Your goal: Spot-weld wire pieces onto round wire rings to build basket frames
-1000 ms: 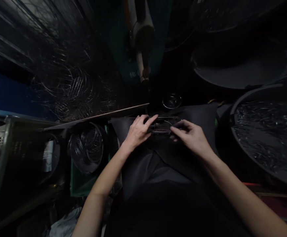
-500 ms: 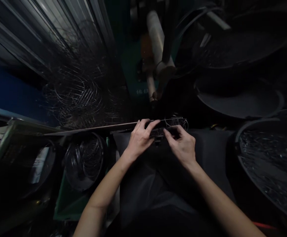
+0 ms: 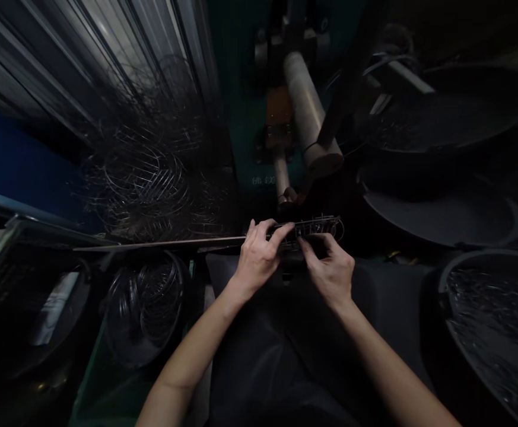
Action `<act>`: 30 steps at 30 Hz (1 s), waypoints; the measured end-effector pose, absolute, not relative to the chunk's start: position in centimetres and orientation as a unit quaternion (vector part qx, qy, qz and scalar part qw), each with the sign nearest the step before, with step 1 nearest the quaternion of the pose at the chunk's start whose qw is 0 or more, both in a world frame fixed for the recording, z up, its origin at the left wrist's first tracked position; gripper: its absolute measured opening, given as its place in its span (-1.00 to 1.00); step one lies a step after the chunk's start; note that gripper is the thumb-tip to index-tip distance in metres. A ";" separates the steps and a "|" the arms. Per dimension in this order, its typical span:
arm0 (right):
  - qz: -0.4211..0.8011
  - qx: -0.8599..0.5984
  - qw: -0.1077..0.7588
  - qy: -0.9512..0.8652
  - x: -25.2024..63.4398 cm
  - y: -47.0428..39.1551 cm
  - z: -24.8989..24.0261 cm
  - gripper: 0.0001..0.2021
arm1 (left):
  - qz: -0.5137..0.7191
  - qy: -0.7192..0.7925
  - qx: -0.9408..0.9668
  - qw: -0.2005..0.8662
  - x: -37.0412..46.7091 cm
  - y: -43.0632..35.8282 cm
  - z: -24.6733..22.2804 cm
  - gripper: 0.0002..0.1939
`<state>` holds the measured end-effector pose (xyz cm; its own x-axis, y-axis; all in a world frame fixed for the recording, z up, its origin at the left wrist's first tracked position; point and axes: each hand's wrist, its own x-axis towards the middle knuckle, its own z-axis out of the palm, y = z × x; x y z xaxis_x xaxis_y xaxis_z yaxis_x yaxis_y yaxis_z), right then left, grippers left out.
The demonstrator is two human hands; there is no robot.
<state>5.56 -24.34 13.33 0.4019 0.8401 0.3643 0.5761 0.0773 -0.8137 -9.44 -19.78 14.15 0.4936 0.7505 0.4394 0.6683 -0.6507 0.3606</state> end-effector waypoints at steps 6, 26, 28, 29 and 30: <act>0.092 -0.643 0.523 -0.552 6.0 -23.3 13.2 -0.78 | 0.304 0.409 0.858 0.061 -9.1 -19.0 13.9 -0.40; 0.089 -0.637 0.530 -0.553 6.7 -22.0 12.9 -0.75 | 0.328 0.389 0.859 0.056 -8.3 -17.1 13.8 -0.43; 0.089 -0.638 0.526 -0.555 6.7 -21.9 12.7 -0.74 | 0.323 0.390 0.860 0.062 -8.4 -17.1 13.6 -0.44; 0.088 -0.636 0.527 -0.557 6.7 -21.9 12.6 -0.74 | 0.321 0.391 0.860 0.065 -8.4 -17.1 13.6 -0.44; 0.087 -0.634 0.528 -0.558 6.7 -21.8 12.6 -0.74 | 0.319 0.392 0.860 0.067 -8.5 -17.1 13.6 -0.43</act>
<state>6.73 -21.83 12.59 0.3619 0.7999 0.4788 0.6162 0.1801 -0.7667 -8.46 -17.08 13.56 0.4897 0.7170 0.4961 0.6316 -0.6840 0.3650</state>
